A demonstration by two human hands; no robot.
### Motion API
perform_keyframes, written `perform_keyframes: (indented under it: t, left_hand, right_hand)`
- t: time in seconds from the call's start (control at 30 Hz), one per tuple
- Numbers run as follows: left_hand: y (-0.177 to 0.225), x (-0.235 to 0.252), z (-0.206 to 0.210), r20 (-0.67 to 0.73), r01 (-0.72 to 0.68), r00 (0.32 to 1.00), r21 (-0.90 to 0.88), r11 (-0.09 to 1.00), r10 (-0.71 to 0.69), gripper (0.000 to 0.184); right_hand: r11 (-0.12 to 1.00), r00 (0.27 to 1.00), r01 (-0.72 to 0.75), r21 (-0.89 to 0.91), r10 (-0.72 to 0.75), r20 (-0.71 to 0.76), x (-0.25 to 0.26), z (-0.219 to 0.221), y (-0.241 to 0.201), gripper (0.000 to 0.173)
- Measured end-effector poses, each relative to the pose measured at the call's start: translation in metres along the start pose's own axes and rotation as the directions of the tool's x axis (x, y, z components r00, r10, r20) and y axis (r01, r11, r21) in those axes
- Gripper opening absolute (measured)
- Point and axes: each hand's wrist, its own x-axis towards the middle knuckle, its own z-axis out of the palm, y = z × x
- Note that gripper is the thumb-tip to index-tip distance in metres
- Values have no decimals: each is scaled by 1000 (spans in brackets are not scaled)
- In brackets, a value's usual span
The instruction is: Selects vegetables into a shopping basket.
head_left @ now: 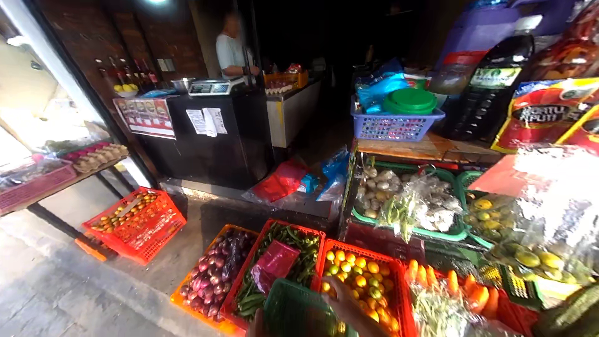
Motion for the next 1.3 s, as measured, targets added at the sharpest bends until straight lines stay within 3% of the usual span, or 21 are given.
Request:
perform_keyframes:
  t: [0.2, 0.4, 0.63, 0.8, 0.9, 1.0, 1.1, 1.23, 1.3]
  left_hand:
    - [0, 0, 4, 11, 19, 1000, 19, 1000, -19, 50]
    - [6, -2, -2, 50, -4, 999, 66, 998, 1, 57]
    - [2, 3, 4, 4, -17, 1000, 56, 998, 17, 57]
    - [6, 2, 3, -23, -25, 999, 63, 998, 27, 56]
    - [7, 3, 2, -42, -25, 999, 62, 998, 28, 54]
    - [7, 5, 2, -51, -13, 999, 52, 999, 15, 54]
    - [6, 7, 4, -61, -3, 998, 44, 999, 6, 55]
    - [9, -1, 3, -43, 19, 999, 64, 998, -16, 56]
    - [14, -12, -3, -34, 51, 998, 71, 996, -49, 55]
  right_hand:
    - [978, 978, -209, -29, 208, -32, -33, -34, 14, 41]
    - [961, 960, -276, 36, 273, 61, -71, -41, 45, 51]
    - [882, 940, -337, 330, 298, 165, -109, -14, 59, 48]
    - [750, 917, -394, 532, 361, 171, -121, 15, 49, 49]
    - [795, 908, -415, 441, 395, 141, -125, 3, 51, 42]
    - [861, 889, -412, 298, 452, -76, -132, -12, 67, 33]
    - [842, 804, -459, 284, 530, -270, -141, -30, 92, 28]
    - [725, 592, -644, 245, 674, -441, -164, -51, 136, 28]
    - [699, 481, -655, 287, 679, -554, -175, -63, 139, 48]
